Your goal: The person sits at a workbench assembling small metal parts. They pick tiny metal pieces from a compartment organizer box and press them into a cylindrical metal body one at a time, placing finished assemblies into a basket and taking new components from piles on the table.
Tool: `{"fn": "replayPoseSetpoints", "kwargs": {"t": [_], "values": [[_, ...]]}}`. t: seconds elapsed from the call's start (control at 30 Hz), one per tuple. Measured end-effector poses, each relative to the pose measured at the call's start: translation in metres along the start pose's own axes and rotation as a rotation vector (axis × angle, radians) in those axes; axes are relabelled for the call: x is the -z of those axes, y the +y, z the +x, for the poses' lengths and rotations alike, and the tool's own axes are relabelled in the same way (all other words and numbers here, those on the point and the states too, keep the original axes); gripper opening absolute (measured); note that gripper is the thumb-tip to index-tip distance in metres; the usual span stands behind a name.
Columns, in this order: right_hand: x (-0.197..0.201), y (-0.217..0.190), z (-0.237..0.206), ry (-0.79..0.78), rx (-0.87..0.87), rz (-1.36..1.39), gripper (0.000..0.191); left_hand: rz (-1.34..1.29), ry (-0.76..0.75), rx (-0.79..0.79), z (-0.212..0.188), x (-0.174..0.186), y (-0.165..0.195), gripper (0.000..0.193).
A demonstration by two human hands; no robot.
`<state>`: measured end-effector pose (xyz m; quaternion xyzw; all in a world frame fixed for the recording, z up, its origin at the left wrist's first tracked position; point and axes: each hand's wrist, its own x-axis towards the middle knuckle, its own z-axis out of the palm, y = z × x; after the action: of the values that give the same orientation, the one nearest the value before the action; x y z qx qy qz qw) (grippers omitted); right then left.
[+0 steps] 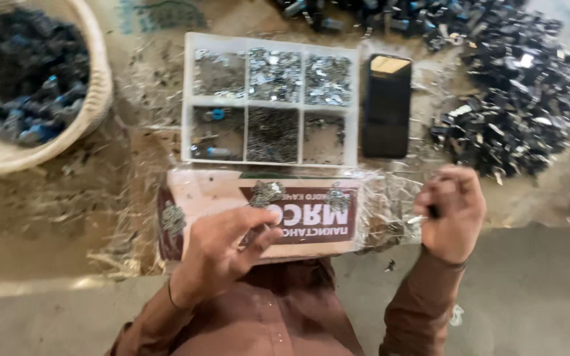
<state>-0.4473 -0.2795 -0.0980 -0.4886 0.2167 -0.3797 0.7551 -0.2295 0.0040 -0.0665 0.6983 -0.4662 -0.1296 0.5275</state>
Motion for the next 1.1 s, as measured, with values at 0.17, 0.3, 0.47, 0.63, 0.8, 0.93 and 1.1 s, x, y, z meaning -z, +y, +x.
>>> {"fn": "replayPoseSetpoints", "kwargs": {"t": [0.17,0.3,0.47,0.63,0.8,0.93,1.1], "values": [[-0.006,0.019,-0.011,0.007,0.159,-0.897,0.018,0.28,0.079,-0.112,0.013,0.031,-0.025,0.014],[-0.003,0.035,-0.005,0.049,0.349,-1.248,0.017,0.587,0.062,-0.198,0.037,0.068,-0.04,0.019],[-0.013,0.041,-0.006,0.055,0.699,-1.521,0.023,0.752,-0.325,-0.116,0.087,0.087,-0.05,0.019],[-0.038,0.036,-0.03,0.203,0.584,-0.97,0.037,0.823,-0.618,-0.006,0.103,0.08,-0.05,0.03],[-0.074,0.036,-0.068,0.164,0.437,-0.67,0.032,0.691,-0.677,-0.039,0.109,0.077,-0.045,0.039],[-0.099,0.029,-0.08,-0.025,0.298,-0.677,0.018,0.668,-0.688,0.03,0.111,0.078,-0.042,0.038],[-0.118,0.027,-0.067,-0.26,0.39,-0.793,0.013,0.624,-0.691,0.007,0.105,0.082,-0.045,0.03]]}}
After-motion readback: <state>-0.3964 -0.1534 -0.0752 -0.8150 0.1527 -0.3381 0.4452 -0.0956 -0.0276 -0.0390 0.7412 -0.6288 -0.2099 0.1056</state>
